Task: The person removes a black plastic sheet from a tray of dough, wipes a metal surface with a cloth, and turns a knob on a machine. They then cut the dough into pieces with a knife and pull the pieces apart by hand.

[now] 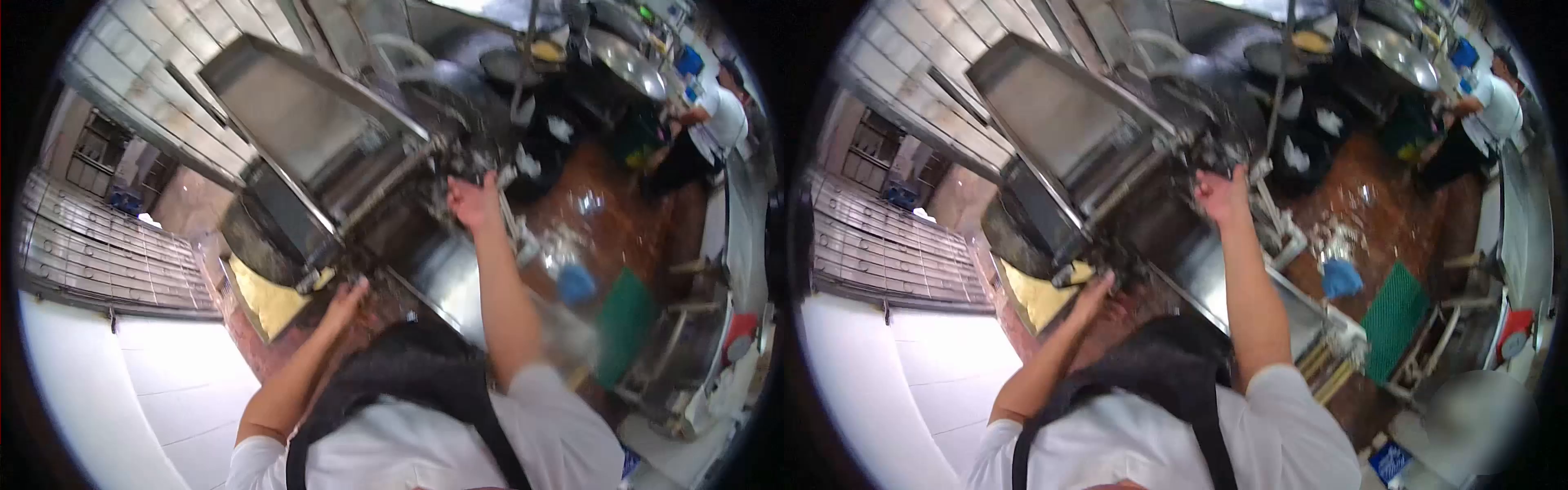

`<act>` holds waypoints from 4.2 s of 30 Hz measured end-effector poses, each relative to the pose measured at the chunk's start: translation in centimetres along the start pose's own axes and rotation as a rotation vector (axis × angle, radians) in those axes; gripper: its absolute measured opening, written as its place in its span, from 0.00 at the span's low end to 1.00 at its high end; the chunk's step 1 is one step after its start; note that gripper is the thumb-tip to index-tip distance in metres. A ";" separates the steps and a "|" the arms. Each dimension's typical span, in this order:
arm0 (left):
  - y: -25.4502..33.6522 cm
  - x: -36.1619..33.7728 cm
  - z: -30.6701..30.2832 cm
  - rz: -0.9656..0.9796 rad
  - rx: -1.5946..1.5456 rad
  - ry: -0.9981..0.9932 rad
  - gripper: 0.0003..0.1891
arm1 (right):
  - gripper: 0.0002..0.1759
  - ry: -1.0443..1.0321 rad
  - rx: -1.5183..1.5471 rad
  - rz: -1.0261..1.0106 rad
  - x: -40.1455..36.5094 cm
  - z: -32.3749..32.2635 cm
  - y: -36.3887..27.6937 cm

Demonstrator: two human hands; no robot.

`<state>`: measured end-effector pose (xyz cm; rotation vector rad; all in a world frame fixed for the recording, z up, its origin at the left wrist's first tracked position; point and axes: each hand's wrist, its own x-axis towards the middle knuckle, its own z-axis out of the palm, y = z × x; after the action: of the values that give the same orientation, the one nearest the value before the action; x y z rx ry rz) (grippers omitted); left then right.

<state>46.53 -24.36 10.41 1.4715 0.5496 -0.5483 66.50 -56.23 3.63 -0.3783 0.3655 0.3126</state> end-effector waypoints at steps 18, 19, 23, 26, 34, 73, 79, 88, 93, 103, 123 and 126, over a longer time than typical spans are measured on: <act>0.1 3.3 2.0 -0.182 -0.313 0.152 0.14 | 0.36 0.324 0.519 -0.171 4.5 4.6 -1.1; -0.3 3.7 1.6 -0.212 -0.291 0.127 0.15 | 0.36 0.277 0.537 -0.164 4.8 4.0 -1.3; -4.2 6.3 -0.8 -0.002 -0.545 -0.294 0.15 | 0.25 0.228 0.478 -0.105 6.6 0.0 -1.6; -4.1 6.3 -0.6 0.038 -0.526 -0.344 0.17 | 0.19 0.253 -0.068 -0.110 4.7 -3.0 -1.2; -1.9 4.7 1.9 0.128 -0.087 0.220 0.21 | 0.19 0.444 -1.717 -0.966 1.2 -3.1 -1.4; -2.3 3.6 -3.4 0.143 0.241 -0.255 0.19 | 0.24 0.291 -1.578 -1.053 1.1 -3.7 -1.0; 1.5 -0.4 -0.7 -0.117 0.116 -0.108 0.27 | 0.29 0.049 -0.475 0.158 -0.1 -4.5 -4.1; 1.5 1.4 -2.8 -0.153 -0.001 -0.259 0.06 | 0.24 0.199 -1.557 -0.895 0.9 -3.5 -2.2; -0.7 2.9 -2.7 0.043 0.385 -0.253 0.13 | 0.30 0.402 -1.734 -1.117 -1.0 -3.4 -0.9; -0.9 3.0 -2.4 -0.199 -0.290 -0.322 0.18 | 0.25 0.055 -0.205 0.144 1.1 -3.5 -4.1; -2.5 3.8 -2.6 -0.163 -0.286 -0.333 0.20 | 0.32 0.061 -0.149 0.260 0.9 -2.2 -4.1; -2.4 4.1 -3.4 -0.103 -0.192 -0.475 0.23 | 0.17 0.117 -0.788 -0.323 1.0 -3.5 -2.7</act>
<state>48.09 -21.10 5.79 1.0851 0.2924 -0.8711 67.36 -59.84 1.05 -1.2195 0.2774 0.1045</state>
